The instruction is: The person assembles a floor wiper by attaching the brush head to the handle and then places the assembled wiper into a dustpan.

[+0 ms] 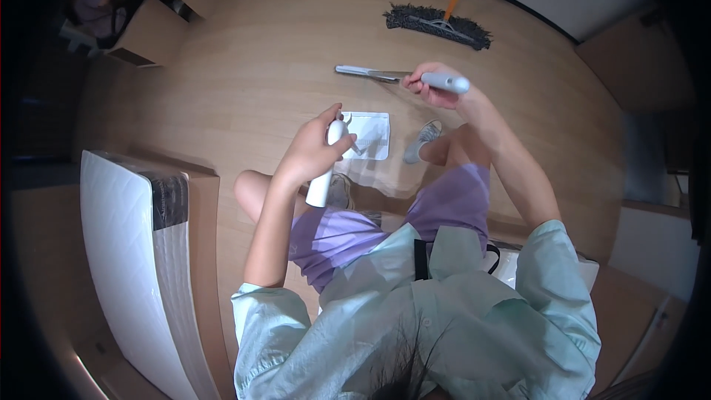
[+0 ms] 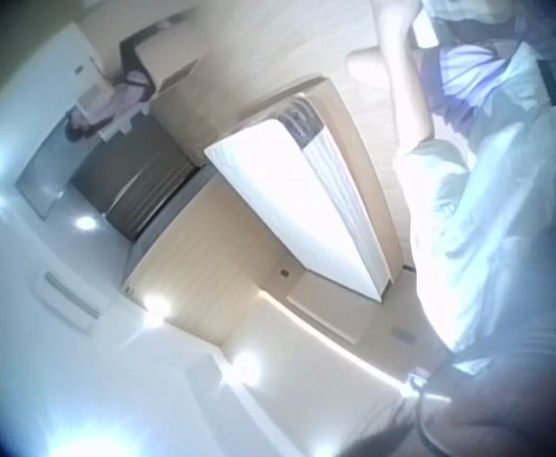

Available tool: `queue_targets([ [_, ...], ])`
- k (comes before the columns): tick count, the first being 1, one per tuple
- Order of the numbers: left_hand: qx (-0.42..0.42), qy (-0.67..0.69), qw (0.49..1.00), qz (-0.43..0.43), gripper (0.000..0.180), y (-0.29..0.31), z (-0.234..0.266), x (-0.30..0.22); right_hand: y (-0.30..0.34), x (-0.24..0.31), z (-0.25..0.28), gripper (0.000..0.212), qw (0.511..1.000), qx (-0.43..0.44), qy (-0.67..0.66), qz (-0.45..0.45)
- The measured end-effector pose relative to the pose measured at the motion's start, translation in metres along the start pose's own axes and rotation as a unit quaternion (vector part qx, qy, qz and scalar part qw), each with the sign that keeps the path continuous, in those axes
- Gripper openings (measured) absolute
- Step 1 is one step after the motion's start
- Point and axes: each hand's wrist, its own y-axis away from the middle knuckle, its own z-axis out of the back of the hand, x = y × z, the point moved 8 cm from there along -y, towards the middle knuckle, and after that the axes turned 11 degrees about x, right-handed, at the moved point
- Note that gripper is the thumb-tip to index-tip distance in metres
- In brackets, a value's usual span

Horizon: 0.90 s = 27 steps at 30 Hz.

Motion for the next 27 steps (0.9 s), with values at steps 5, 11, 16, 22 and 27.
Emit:
queue_targets([
  [5,-0.04,-0.12,0.988,-0.087,0.058,-0.022,0.035,0.0,-0.012,-0.028,0.025,0.013,0.95,-0.092,0.294,0.06],
  [11,0.004,-0.196,0.972,-0.129,0.049,-0.021,0.026,-0.027,-0.041,-0.081,0.068,0.037,0.9,-0.078,0.407,0.137],
  [16,-0.013,-0.158,0.98,-0.118,0.043,-0.026,0.024,-0.028,-0.053,-0.062,0.056,0.06,0.906,0.016,0.325,0.272],
  [22,-0.042,-0.141,0.983,-0.11,0.043,-0.017,0.038,-0.012,-0.031,-0.059,0.022,0.042,0.823,-0.035,0.471,0.316],
  [27,-0.009,-0.164,0.984,-0.075,0.04,-0.031,0.026,-0.027,-0.073,-0.024,0.1,0.029,0.625,-0.185,0.702,0.287],
])
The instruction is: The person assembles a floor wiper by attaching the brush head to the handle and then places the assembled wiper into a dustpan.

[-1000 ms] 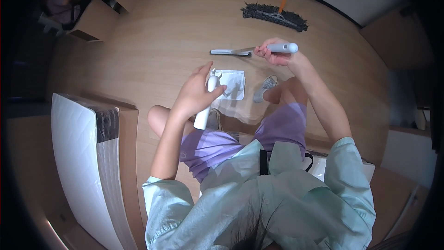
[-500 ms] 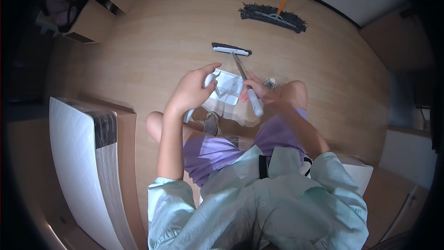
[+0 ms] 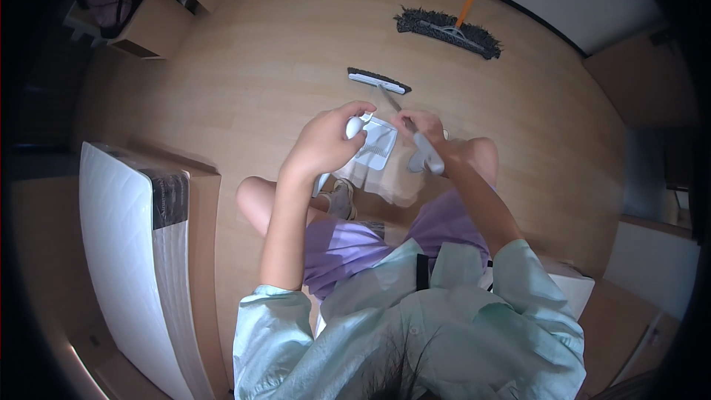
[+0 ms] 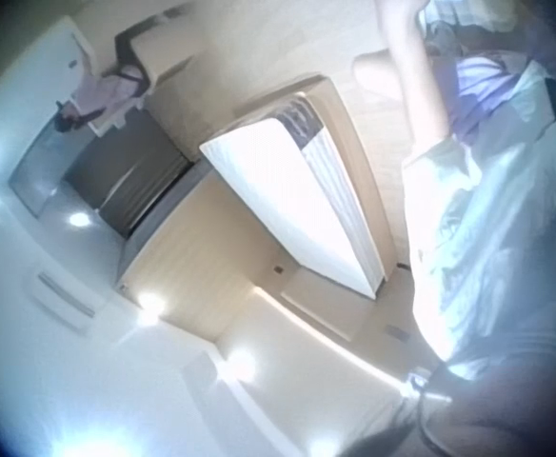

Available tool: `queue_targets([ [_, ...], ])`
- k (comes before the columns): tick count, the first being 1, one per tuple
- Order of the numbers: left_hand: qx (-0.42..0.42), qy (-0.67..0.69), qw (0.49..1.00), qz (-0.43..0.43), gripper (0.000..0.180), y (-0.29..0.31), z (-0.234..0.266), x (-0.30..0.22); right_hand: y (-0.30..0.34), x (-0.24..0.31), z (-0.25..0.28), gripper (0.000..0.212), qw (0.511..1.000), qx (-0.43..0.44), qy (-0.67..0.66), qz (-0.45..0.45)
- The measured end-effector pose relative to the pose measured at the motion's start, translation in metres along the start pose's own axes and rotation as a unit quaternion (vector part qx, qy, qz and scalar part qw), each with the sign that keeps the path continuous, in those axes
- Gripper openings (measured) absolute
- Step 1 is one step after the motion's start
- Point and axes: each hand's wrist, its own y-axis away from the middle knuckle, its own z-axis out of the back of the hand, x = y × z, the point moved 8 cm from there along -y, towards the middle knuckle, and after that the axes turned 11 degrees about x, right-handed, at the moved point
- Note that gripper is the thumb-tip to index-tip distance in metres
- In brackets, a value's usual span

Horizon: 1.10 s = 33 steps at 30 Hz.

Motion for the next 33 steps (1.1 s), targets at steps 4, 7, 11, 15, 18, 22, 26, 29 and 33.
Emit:
queue_targets([
  [4,-0.001,-0.006,1.0,-0.017,0.039,-0.012,-0.007,-0.016,-0.022,0.027,0.042,0.023,0.921,-0.187,0.228,0.256],
  [7,-0.004,-0.017,1.0,-0.005,0.039,-0.004,-0.01,-0.007,-0.033,0.018,0.008,0.02,0.996,-0.057,-0.025,0.07],
  [11,0.0,-0.01,1.0,0.009,0.04,0.0,-0.01,-0.003,0.008,0.052,-0.012,0.018,0.986,-0.114,0.12,0.039],
  [15,-0.015,-0.004,1.0,-0.011,0.041,-0.004,-0.004,0.001,0.03,0.073,-0.003,0.024,0.991,-0.103,0.039,0.08],
  [18,-0.013,0.002,1.0,-0.013,0.041,-0.005,-0.004,0.003,0.02,0.077,0.021,0.027,0.995,-0.092,-0.045,0.011],
  [22,0.0,0.012,1.0,-0.009,0.041,-0.002,-0.006,0.008,0.008,0.049,0.076,0.032,0.957,-0.091,-0.205,-0.186],
  [26,-0.01,0.026,0.999,-0.02,0.043,0.001,-0.004,0.014,0.01,0.046,0.134,0.032,0.933,-0.127,-0.305,-0.143],
  [29,-0.019,0.035,0.999,-0.024,0.043,0.007,0.004,0.014,0.014,0.074,0.147,0.036,0.937,-0.141,-0.299,-0.11],
  [33,-0.006,0.036,0.999,-0.023,0.041,-0.001,-0.003,0.009,0.02,0.065,0.125,0.037,0.951,-0.175,-0.243,-0.075],
])
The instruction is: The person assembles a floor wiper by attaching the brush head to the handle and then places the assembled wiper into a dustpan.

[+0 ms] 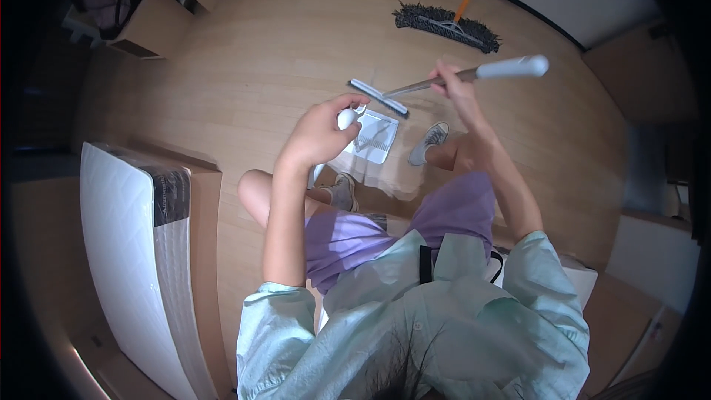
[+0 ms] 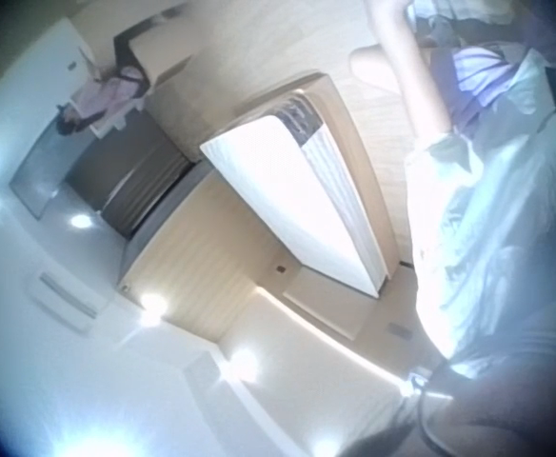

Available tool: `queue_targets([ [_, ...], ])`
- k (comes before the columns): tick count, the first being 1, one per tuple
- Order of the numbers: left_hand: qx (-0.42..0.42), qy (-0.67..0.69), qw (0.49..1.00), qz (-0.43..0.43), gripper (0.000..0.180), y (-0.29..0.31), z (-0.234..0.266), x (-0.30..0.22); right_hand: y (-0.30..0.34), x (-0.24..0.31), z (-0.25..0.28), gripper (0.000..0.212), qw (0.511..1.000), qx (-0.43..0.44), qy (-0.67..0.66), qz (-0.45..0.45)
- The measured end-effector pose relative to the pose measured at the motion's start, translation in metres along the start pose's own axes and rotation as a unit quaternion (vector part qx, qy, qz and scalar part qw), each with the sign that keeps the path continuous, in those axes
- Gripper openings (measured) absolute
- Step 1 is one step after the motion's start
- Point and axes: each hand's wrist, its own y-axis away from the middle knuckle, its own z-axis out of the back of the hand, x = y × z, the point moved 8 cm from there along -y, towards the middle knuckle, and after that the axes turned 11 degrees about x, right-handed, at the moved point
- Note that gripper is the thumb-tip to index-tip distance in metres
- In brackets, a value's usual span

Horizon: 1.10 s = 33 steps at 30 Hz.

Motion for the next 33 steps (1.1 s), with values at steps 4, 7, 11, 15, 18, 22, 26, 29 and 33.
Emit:
queue_targets([
  [4,-0.015,-0.017,1.0,0.009,0.04,0.012,-0.001,0.006,0.054,-0.007,-0.071,0.04,0.986,0.051,0.156,0.014],
  [7,0.0,-0.031,0.999,0.011,0.036,0.007,-0.005,-0.004,0.08,0.002,-0.078,0.027,0.982,0.048,0.151,0.101],
  [11,0.003,-0.04,0.999,0.036,0.037,0.002,-0.003,-0.011,0.067,-0.062,-0.078,0.023,0.983,0.104,0.144,-0.035],
  [15,0.011,-0.148,0.988,-0.031,0.045,-0.002,0.003,-0.027,0.05,-0.063,-0.041,0.028,0.999,0.037,0.026,-0.004],
  [18,0.054,-0.226,0.973,-0.005,0.044,-0.018,0.006,-0.029,0.03,-0.04,-0.024,0.03,0.988,-0.001,-0.149,-0.048],
  [22,0.077,-0.221,0.969,0.081,0.039,-0.053,0.016,-0.013,0.029,0.0,-0.048,0.032,0.991,-0.037,-0.128,-0.005],
  [26,0.141,-0.277,0.936,0.163,0.041,-0.062,0.005,0.01,0.032,-0.022,-0.085,0.036,0.979,0.074,0.134,0.138],
  [29,0.145,-0.221,0.954,0.141,0.037,-0.064,0.001,0.006,0.056,-0.07,-0.085,0.035,0.954,0.029,0.199,0.222],
  [33,0.121,-0.195,0.959,0.168,0.034,-0.053,0.009,0.028,0.077,-0.07,-0.109,0.032,0.971,0.066,0.158,0.169],
])
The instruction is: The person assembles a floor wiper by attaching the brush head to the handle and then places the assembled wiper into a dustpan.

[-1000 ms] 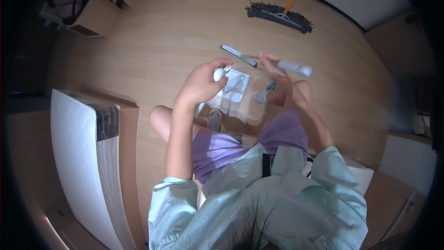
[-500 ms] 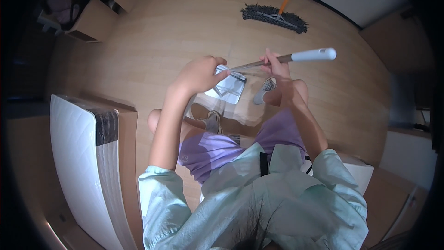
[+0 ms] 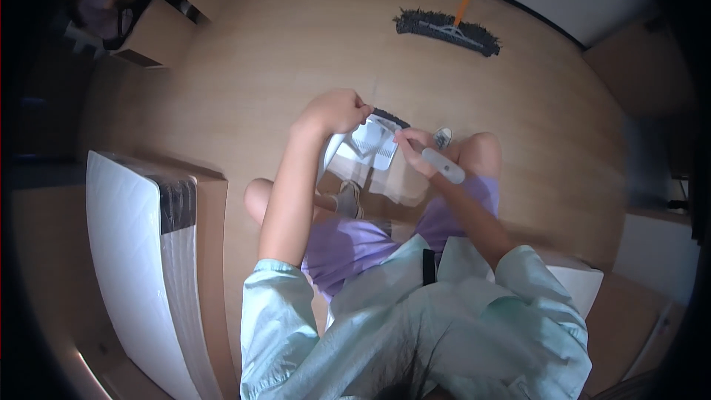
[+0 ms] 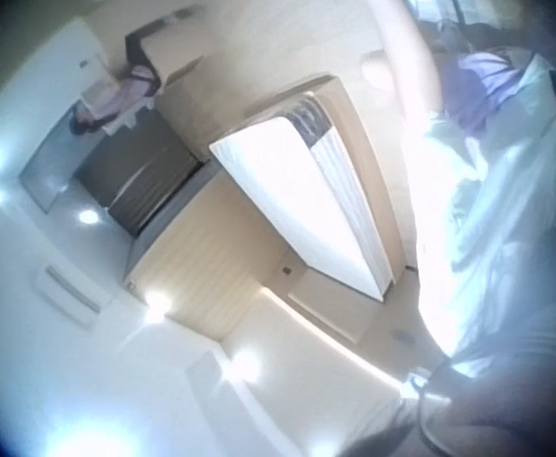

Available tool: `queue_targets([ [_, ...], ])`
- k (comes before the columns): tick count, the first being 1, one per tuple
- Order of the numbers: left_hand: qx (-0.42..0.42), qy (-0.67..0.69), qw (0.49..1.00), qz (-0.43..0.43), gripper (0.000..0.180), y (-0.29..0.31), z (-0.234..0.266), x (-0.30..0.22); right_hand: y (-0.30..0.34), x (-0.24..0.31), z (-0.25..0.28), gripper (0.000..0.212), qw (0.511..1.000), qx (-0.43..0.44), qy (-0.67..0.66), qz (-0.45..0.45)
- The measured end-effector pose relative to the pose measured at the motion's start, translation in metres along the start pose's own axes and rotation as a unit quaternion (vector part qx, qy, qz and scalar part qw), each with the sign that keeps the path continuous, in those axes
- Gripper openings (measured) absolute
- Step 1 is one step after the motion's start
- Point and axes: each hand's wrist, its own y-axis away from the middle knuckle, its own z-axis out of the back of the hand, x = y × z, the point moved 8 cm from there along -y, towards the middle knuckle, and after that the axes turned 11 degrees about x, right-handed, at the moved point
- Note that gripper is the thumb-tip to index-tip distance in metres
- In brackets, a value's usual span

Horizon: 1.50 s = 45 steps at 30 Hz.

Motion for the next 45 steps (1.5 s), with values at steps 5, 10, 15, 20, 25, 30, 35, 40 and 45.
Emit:
queue_targets([
  [5,0.021,-0.029,0.999,-0.015,0.038,0.002,-0.007,-0.017,-0.001,0.019,0.053,0.018,0.979,0.015,-0.099,-0.177],
  [10,0.032,-0.03,0.999,0.004,0.033,0.006,-0.003,-0.022,-0.063,0.026,0.118,0.03,0.955,-0.036,-0.217,-0.2],
  [15,0.036,-0.058,0.998,0.009,0.024,0.016,-0.003,-0.017,-0.08,0.033,0.102,0.031,0.978,-0.03,-0.165,-0.125],
  [20,0.052,-0.068,0.996,0.008,0.032,0.004,-0.001,-0.034,-0.024,-0.016,0.045,0.011,0.959,-0.229,0.01,0.169],
  [25,0.065,-0.071,0.994,0.057,0.035,0.016,-0.011,-0.016,0.012,-0.03,-0.004,0.016,0.995,-0.091,0.033,-0.011],
  [30,0.035,-0.065,0.997,0.017,0.033,0.011,-0.007,-0.032,-0.01,-0.035,0.073,0.026,0.999,0.001,0.049,0.019],
  [35,0.028,-0.079,0.996,0.032,0.033,0.015,-0.003,-0.02,-0.06,0.044,0.123,0.034,0.956,-0.053,-0.204,-0.205],
  [40,0.03,-0.087,0.995,0.038,0.036,0.013,-0.004,-0.024,-0.071,0.062,0.123,0.035,0.963,-0.05,-0.209,-0.162],
  [45,0.041,-0.076,0.996,0.018,0.032,-0.002,-0.002,-0.032,-0.066,-0.007,0.103,0.032,0.985,-0.099,-0.078,-0.118],
])
